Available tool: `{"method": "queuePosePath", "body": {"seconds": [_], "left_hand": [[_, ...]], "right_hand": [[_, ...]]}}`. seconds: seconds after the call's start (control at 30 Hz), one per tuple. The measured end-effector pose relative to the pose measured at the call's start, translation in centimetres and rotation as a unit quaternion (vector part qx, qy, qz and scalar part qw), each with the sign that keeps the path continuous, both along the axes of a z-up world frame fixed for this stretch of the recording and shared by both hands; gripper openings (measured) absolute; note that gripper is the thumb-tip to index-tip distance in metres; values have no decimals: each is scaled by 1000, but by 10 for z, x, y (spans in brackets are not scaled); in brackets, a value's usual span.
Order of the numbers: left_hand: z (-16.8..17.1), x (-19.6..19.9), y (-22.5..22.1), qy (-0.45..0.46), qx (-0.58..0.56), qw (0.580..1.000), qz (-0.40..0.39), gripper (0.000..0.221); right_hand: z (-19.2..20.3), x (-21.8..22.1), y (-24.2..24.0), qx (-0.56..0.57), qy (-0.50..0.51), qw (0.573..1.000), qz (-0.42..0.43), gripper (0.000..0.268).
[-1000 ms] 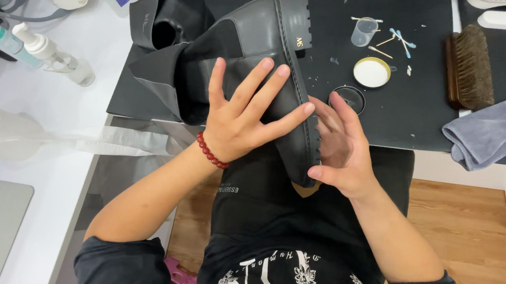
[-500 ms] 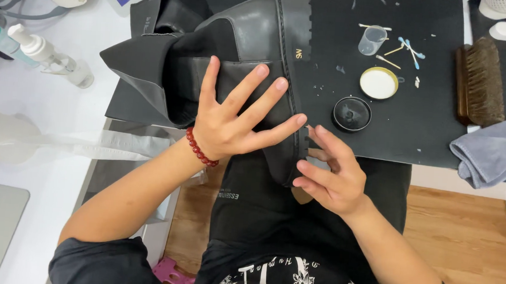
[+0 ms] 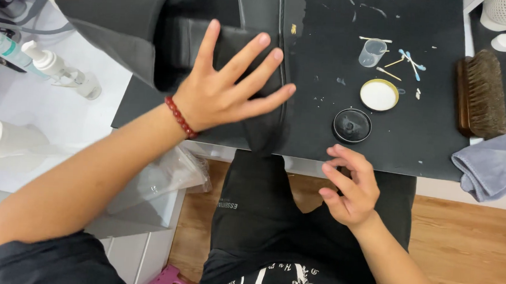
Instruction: Apply black shoe polish to leather boots using fingers and a cloth.
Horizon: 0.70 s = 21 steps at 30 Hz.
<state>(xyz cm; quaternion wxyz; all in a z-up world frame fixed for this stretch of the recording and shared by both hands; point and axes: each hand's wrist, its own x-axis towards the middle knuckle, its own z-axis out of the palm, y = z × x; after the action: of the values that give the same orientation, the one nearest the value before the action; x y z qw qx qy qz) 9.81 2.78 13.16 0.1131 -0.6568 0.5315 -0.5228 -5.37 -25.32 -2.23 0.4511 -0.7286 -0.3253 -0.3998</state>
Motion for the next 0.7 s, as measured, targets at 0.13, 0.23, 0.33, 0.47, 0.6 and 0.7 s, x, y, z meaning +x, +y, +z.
{"method": "queuePosePath", "body": {"seconds": [0.13, 0.23, 0.33, 0.47, 0.6, 0.7], "left_hand": [[6, 62, -6, -7, 90, 996, 19, 30], [-6, 115, -18, -8, 179, 982, 51, 29], [-29, 164, -32, -68, 251, 962, 83, 43], [-54, 212, -46, -82, 316, 934, 144, 46], [-63, 217, -50, -18, 356, 917, 179, 40], [-48, 197, -52, -21, 323, 929, 182, 44]], "right_hand": [[-3, -13, -11, 47, 4, 998, -27, 40], [-4, -23, -22, 82, -11, 996, -42, 41], [-4, -36, -36, 106, -15, 993, -58, 42], [-12, -46, -53, 120, 0, 986, -112, 41], [-15, -52, -60, 136, 44, 977, -156, 33], [-9, -52, -53, 164, 94, 963, -190, 17]]}}
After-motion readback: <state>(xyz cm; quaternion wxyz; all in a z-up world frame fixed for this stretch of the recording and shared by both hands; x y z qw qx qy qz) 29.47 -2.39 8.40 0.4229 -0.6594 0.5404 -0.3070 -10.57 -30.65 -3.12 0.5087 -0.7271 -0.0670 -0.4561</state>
